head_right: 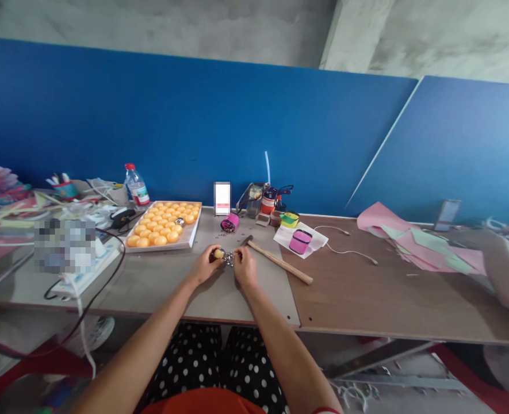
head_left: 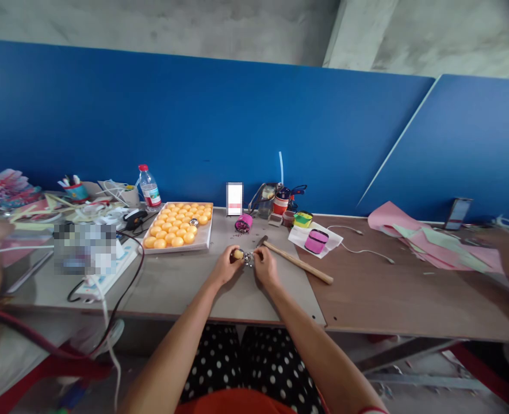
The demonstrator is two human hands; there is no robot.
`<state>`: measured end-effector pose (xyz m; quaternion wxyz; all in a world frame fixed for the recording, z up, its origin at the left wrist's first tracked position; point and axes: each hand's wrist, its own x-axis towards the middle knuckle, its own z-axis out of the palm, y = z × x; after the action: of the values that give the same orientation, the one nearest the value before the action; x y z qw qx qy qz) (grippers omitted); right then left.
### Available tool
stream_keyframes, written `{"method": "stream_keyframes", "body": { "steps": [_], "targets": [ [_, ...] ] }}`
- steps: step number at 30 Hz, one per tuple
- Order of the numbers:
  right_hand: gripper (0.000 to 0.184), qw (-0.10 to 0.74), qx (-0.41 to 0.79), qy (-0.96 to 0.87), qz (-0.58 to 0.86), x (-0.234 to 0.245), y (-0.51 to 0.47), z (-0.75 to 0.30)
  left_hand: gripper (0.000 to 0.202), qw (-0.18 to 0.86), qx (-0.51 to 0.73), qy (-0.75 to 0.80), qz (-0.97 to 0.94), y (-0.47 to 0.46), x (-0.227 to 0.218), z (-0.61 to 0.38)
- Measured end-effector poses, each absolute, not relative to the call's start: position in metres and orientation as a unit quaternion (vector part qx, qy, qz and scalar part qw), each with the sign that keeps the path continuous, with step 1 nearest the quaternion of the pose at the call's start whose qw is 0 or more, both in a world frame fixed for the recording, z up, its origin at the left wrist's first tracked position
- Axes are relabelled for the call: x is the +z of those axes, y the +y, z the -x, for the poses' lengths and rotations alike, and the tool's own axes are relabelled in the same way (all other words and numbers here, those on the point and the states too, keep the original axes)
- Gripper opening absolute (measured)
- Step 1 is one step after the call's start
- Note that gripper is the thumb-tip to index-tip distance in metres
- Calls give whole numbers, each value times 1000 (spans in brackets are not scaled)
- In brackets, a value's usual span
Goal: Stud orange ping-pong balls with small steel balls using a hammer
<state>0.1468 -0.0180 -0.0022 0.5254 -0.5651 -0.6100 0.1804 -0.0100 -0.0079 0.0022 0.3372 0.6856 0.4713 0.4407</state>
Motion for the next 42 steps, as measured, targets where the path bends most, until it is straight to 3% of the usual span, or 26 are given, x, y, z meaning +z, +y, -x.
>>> {"method": "stream_keyframes", "body": {
  "steps": [13,21,33,42],
  "targets": [
    [19,522,393,-575,492,0,-24,-138,43,344,430,467,-692,-9,2,11],
    [15,500,332,-628,496,1,-23,-141,44,363,442,466,-675,-6,-2,11],
    [20,481,403,-602,494,0,-18,-144,39,357,421,464,-693,-10,3,11],
    [14,460,363,-617,525,3,-19,-143,37,320,403,490,-704,-16,12,9]
  ]
}}
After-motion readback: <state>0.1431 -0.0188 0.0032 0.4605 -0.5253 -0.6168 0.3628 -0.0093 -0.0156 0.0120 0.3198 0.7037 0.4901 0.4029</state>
